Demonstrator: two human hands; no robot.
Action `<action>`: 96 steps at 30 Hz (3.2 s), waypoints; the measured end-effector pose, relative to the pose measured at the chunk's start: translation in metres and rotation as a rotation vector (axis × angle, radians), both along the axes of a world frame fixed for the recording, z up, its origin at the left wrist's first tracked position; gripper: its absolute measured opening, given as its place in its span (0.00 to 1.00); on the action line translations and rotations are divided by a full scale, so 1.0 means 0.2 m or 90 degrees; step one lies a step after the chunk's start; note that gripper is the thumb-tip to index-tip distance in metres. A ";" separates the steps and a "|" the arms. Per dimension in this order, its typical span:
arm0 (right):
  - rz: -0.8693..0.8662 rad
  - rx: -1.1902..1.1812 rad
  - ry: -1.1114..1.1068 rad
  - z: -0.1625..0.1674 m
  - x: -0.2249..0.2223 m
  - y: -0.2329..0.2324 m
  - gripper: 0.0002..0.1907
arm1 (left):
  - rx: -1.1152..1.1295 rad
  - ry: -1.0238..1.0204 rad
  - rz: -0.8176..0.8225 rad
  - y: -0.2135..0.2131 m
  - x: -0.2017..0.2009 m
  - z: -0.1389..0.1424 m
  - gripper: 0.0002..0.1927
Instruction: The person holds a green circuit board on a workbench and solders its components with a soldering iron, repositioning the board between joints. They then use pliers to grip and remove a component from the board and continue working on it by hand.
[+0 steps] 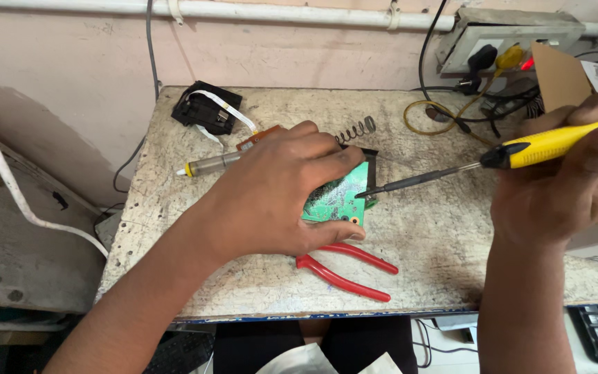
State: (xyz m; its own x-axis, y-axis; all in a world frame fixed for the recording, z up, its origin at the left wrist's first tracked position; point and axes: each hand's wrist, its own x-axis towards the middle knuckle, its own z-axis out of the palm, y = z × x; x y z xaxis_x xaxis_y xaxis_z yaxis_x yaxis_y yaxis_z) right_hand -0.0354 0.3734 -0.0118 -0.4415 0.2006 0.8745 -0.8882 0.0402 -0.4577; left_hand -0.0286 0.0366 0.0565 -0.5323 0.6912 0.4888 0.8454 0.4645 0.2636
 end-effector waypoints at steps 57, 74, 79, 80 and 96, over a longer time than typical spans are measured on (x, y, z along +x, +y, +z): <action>-0.064 0.120 -0.111 0.11 0.02 0.04 0.13 | 0.011 -0.027 -0.026 -0.02 -0.02 -0.01 0.42; -0.070 0.145 -0.036 0.08 -0.01 0.06 0.17 | 0.014 -0.044 -0.025 0.00 -0.02 -0.02 0.43; -0.071 0.144 -0.038 0.07 -0.01 0.06 0.18 | 0.018 -0.023 -0.026 -0.01 -0.02 -0.02 0.42; -0.072 0.144 -0.038 0.07 0.00 0.06 0.18 | 0.020 -0.027 -0.029 -0.01 -0.02 -0.02 0.42; -0.065 0.138 -0.048 0.07 0.00 0.07 0.19 | 0.045 -0.030 -0.055 -0.01 -0.03 -0.05 0.42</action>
